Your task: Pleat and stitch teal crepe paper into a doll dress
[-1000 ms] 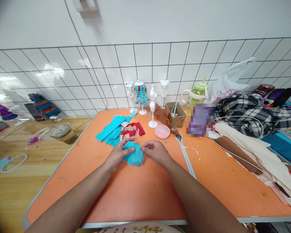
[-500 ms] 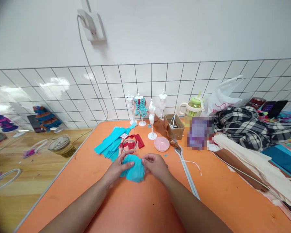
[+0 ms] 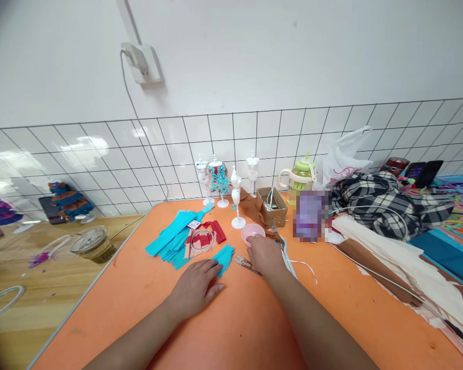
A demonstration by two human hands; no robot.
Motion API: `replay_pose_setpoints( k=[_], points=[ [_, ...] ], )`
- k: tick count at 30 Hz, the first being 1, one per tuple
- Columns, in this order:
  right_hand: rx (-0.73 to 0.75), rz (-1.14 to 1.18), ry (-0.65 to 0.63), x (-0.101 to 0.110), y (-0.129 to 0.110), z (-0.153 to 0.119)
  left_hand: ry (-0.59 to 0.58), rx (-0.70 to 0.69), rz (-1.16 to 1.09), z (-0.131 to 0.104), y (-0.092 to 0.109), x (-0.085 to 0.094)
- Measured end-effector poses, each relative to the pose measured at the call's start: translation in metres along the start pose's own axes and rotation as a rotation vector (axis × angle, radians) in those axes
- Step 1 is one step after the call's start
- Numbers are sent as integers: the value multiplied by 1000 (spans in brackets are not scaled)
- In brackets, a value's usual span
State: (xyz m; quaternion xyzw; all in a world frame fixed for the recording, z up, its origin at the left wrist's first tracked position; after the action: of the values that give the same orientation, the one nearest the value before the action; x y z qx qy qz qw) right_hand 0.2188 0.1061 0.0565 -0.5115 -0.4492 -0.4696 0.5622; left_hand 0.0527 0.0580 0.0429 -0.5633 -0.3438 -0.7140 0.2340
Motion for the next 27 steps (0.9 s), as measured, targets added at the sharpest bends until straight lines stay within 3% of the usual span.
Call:
replay_pose_setpoints(
  k=[5, 13, 17, 20, 23, 27],
  points=[
    [20, -113, -13, -6, 1, 13, -8, 3, 101, 27, -5, -11],
    [68, -115, 20, 12, -10, 19, 2, 15, 118, 65, -6, -21],
    [111, -122, -7, -1, -26, 21, 67, 37, 106, 64, -5, -20],
    [117, -134, -35, -12, -28, 23, 111, 66, 95, 51, -15, -2],
    [139, -125, -36, -11, -24, 17, 88, 167, 145, 30, -57, 26],
    [201, -20, 85, 9, -15, -11, 176, 596, 219, -15, -169, 70]
  ],
)
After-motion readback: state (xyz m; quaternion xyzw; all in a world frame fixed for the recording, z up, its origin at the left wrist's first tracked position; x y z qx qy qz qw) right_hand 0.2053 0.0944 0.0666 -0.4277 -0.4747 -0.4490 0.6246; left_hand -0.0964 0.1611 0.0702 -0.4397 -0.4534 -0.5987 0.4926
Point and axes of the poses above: each hand's wrist, its own z-axis towards the middle knuckle, its own x-axis out of the back of the hand, y = z × x, the point moved 10 cm from there along z, towards the middle knuckle, and after that the axes turned 1 degree about -x, right-handed, at the moved point
